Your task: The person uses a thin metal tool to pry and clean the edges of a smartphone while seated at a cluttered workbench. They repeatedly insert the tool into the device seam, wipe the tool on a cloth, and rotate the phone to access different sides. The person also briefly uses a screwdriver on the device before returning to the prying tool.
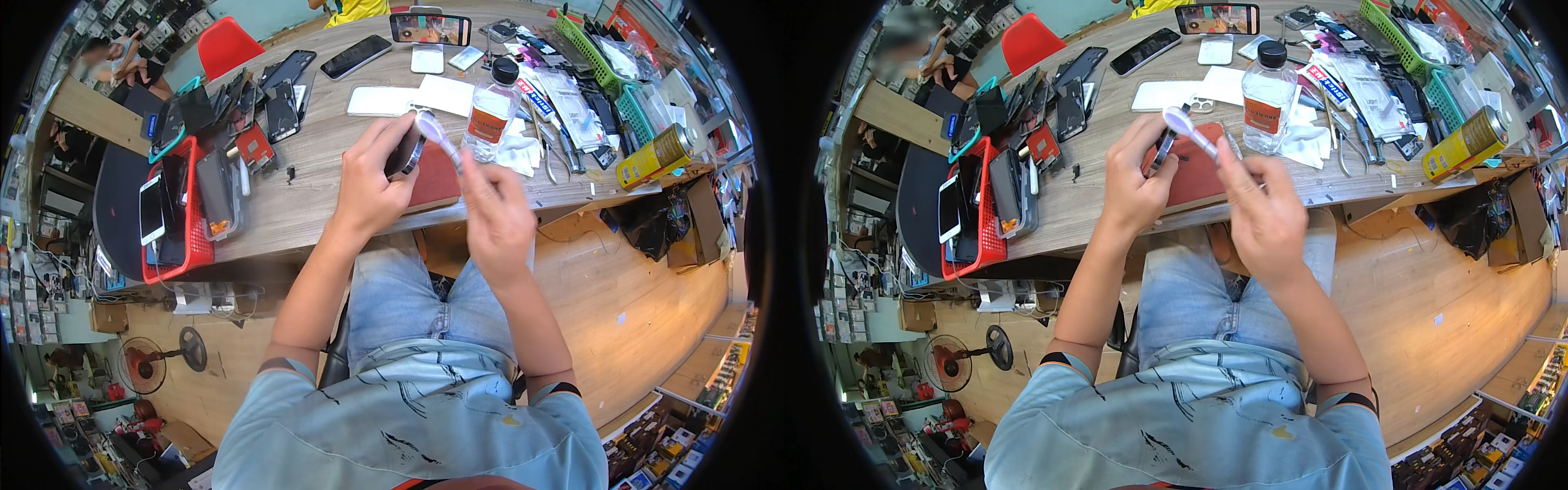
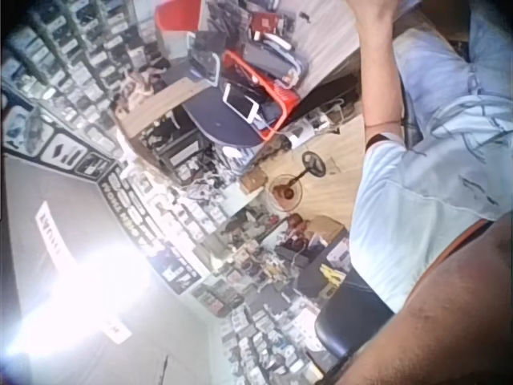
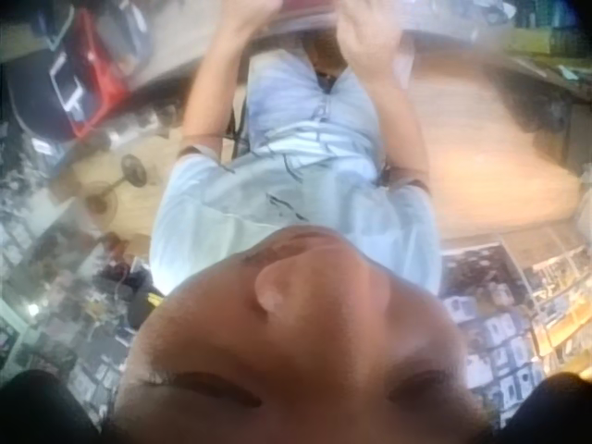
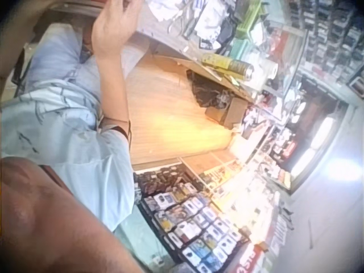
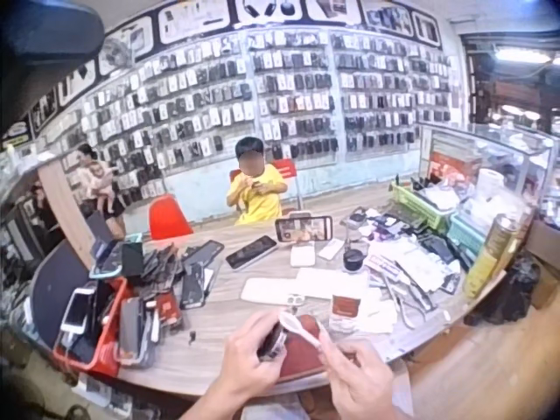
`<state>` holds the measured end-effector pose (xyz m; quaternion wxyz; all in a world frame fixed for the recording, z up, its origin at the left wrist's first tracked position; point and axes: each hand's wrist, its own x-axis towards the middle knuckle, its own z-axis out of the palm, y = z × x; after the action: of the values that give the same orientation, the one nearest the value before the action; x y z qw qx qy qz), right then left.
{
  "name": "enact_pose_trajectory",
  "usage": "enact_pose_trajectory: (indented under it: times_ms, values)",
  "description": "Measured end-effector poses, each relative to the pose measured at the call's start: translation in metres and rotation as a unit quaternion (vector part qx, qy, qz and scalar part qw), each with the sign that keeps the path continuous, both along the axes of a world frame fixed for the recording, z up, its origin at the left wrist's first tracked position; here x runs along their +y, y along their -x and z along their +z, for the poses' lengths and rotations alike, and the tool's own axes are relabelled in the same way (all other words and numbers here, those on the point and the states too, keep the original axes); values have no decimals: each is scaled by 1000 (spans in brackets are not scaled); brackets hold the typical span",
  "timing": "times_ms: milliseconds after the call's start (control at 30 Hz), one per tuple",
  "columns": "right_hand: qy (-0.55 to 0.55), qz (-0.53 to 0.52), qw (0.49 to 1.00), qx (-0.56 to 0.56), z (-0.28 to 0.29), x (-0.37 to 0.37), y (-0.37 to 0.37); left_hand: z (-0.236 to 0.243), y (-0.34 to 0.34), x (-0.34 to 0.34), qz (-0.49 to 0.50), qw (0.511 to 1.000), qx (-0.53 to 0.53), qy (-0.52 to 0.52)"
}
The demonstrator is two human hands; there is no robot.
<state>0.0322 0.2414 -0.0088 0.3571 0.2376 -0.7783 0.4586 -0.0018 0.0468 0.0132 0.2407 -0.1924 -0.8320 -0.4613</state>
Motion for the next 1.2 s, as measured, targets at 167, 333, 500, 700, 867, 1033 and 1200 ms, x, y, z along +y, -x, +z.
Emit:
enact_pose_trajectory:
  times_ms: [167, 333, 500, 700, 867, 1033, 1200]
  values:
    - [-1, -41, 997, -63, -32, 17, -9, 0, -3, 2, -4, 1000, -3, -12]
    - [22, -11, 999, -22, -8, -2, -9, -10, 3, -7, -20, 999, 32, 2]
    - [-2, -45, 998, -43, -22, 14, -11, -6, 3, -5, -31, 999, 3, -12]
    - [-44, -31, 998, -27, -18, 1, -15, 0, -3, -10, -27, 998, 44, 42]
    - [-79, -168, 982, 25, -38, 69, 5, -3, -7, -21, -77, 997, 20, 12]
    - [-134, -284, 949, 23, -23, 118, 72, -12, 0, -33, -137, 988, 66, 34]
    - [-187, -312, 931, -33, -52, 124, 117, -12, 5, -40, -174, 983, 59, 7]
